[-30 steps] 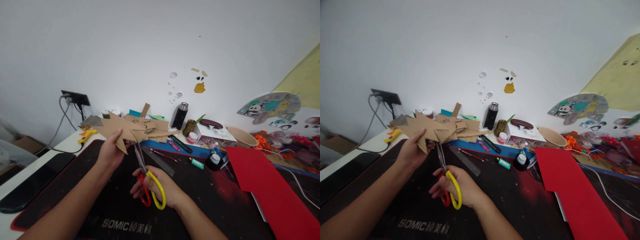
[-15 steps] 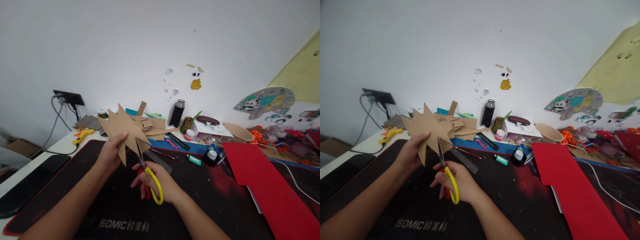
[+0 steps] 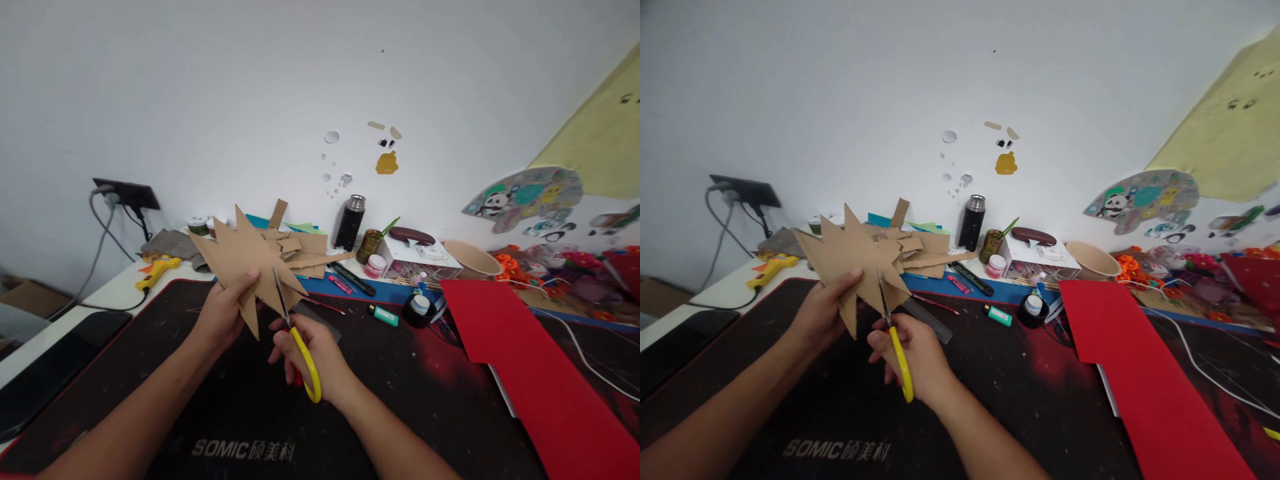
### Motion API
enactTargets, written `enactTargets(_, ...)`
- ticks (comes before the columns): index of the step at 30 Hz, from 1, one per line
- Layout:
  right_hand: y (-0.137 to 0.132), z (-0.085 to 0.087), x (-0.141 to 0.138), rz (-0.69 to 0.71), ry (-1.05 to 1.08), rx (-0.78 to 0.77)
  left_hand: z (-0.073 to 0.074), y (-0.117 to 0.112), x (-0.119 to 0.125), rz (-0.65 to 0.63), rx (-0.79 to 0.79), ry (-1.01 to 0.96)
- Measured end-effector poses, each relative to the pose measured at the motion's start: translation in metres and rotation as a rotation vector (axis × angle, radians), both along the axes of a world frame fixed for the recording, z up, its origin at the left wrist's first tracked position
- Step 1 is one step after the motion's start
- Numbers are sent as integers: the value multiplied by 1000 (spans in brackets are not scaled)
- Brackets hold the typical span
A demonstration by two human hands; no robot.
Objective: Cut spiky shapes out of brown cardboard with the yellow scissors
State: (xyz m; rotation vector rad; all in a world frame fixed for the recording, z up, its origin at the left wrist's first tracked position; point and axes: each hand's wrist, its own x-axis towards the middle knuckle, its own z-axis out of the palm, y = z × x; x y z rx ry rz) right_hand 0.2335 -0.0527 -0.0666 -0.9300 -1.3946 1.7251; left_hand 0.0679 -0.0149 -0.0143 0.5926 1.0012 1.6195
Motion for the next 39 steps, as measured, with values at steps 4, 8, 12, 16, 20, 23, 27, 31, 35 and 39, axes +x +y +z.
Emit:
enactTargets(4, -1, 0, 0, -30, -52, 30, -2, -2, 4, 6, 13, 23)
enactTargets(8, -3, 3, 0, -49, -94, 75, -4, -3, 4, 7, 18, 43)
enactTargets(12, -3, 3, 0, -74, -128, 80, -6, -3, 4, -6, 33, 77)
enactTargets(16, -3, 5, 1, -99, -174, 90, -8, -3, 4, -39, 37, 91)
enactTargets(20, -2, 7, 3, -102, -209, 73, -9, -3, 6, -40, 33, 107)
enactTargets(23, -3, 7, 3, -109, -221, 79, -10, -4, 7, -4, 33, 114)
enactTargets(27, -3, 4, 3, -118, -231, 84, -13, -5, 5, 5, 33, 159)
enactTargets(31, -2, 0, 3, -130, -243, 92, -13, -5, 5, 11, 41, 177)
enactTargets(35, -2, -5, 2, -127, -258, 83, -14, -5, 9, 32, 34, 141)
enactTargets(39, -2, -9, 2, -133, -270, 67, -18, -6, 10, 57, 46, 155)
